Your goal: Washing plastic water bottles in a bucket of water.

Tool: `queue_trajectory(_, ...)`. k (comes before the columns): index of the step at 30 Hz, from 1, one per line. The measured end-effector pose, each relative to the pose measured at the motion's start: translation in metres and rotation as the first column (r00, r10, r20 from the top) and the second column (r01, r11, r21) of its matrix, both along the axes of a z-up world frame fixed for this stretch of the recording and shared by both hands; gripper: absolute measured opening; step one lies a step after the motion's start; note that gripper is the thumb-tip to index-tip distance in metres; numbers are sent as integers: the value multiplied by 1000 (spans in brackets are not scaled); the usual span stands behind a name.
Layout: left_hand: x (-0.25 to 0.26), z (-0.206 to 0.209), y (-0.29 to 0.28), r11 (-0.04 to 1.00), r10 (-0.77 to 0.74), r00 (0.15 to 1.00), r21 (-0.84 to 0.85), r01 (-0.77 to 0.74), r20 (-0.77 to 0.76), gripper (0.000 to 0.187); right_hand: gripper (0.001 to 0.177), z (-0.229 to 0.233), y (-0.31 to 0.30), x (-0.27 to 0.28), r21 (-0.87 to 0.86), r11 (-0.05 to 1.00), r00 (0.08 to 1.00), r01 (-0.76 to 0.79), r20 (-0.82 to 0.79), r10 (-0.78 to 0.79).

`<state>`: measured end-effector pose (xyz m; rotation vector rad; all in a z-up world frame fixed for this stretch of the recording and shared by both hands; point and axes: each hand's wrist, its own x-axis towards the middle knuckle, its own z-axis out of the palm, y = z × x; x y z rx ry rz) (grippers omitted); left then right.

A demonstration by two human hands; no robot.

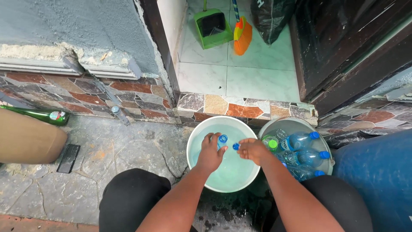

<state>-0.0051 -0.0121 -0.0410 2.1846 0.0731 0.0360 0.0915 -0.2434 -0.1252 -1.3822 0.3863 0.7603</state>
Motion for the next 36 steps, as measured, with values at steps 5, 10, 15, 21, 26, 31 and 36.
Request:
queue_trajectory(5, 4, -12, 3, 1000, 12, 995, -18, -14, -96, 67, 33, 67, 21, -4, 68, 997, 993, 43, 111, -51)
queue_trajectory(10, 1, -22, 7, 999, 7, 988, -32, -12, -154, 73, 33, 107, 39, -21, 24, 1000, 972, 12, 236, -17)
queue_trajectory(15, -4, -1, 7, 999, -5, 965, -38, -5, -263, 73, 36, 129, 53, -39, -141, 987, 906, -75, 405, 127)
queue_trajectory(21, -11, -12, 1, 999, -12, 972, -32, 5, -233, 74, 33, 124, 54, -49, -71, 994, 850, -77, 516, 103)
queue_trajectory(26, -20, -2, 0, 998, -64, 963, -30, 58, -260, 74, 32, 85, 41, -51, -267, 963, 821, 22, 554, 135)
queue_trajectory(31, -23, -14, 1, 998, -69, 977, -12, 68, -201, 78, 32, 49, 35, -67, -784, 613, 609, 94, 532, 588)
queue_trajectory(36, -32, -31, 2, 999, -18, 981, -44, 10, -192, 78, 27, 38, 42, -87, -946, 314, 591, -82, 208, 780)
